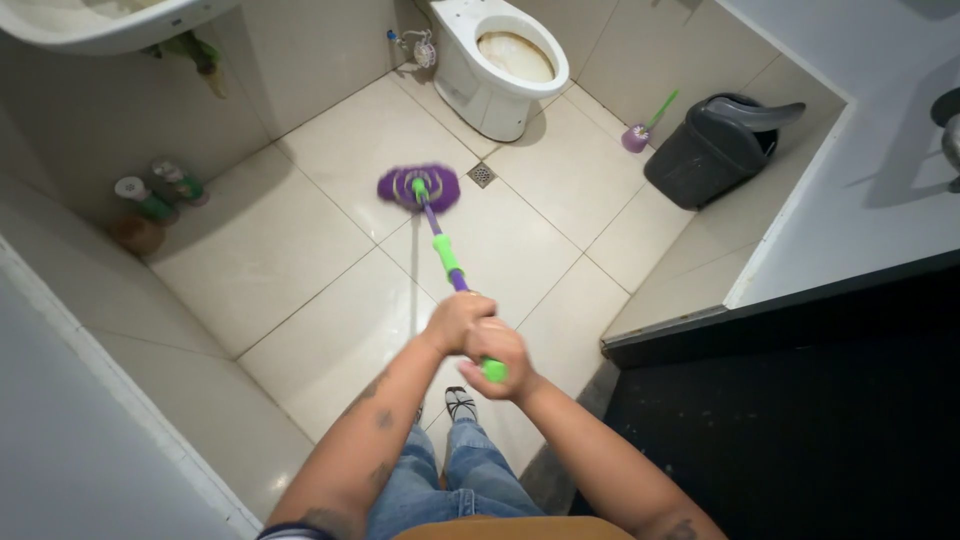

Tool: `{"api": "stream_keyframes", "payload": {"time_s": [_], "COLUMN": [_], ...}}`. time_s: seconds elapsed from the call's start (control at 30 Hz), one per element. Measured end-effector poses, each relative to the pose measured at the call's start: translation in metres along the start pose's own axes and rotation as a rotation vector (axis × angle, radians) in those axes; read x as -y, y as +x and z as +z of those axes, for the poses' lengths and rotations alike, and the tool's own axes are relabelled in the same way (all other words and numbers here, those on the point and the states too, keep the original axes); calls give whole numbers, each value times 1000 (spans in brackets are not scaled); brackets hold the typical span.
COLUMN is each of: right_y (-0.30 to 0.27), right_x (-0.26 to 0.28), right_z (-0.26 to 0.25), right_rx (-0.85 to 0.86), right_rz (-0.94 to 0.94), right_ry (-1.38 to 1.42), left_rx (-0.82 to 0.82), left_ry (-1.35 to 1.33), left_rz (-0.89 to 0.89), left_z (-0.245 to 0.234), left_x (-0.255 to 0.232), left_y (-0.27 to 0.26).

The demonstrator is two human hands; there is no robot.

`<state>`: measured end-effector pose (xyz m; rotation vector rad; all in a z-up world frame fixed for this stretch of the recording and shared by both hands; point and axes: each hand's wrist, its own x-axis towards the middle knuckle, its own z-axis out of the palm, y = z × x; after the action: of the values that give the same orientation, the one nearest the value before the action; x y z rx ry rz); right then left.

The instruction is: The recorder is mopping the tiled floor of a bathroom using a purple spin mop.

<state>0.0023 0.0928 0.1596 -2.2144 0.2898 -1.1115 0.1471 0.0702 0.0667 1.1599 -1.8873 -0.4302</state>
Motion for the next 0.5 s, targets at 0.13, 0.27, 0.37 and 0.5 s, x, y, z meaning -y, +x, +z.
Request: {"api": "stream_keyframes", "payload": {"time_s": [0.13, 0.27, 0.37, 0.5], "right_y": [7, 34, 36, 14], "right_x": [0, 59, 70, 34], "right_z": [5, -31, -29, 30], "right_rx": [-2, -12, 4, 50], "right_rz": [45, 0, -65, -136], "right_ry": [9, 168, 319, 237], "left_rx": [39, -31, -59, -197], "left_ry": [9, 26, 16, 85], "left_rz": [-1, -55, -57, 40], "left_z": [2, -46, -68, -52], "left_x": [21, -73, -105, -36], "left_y": [-6, 7, 2, -51]}}
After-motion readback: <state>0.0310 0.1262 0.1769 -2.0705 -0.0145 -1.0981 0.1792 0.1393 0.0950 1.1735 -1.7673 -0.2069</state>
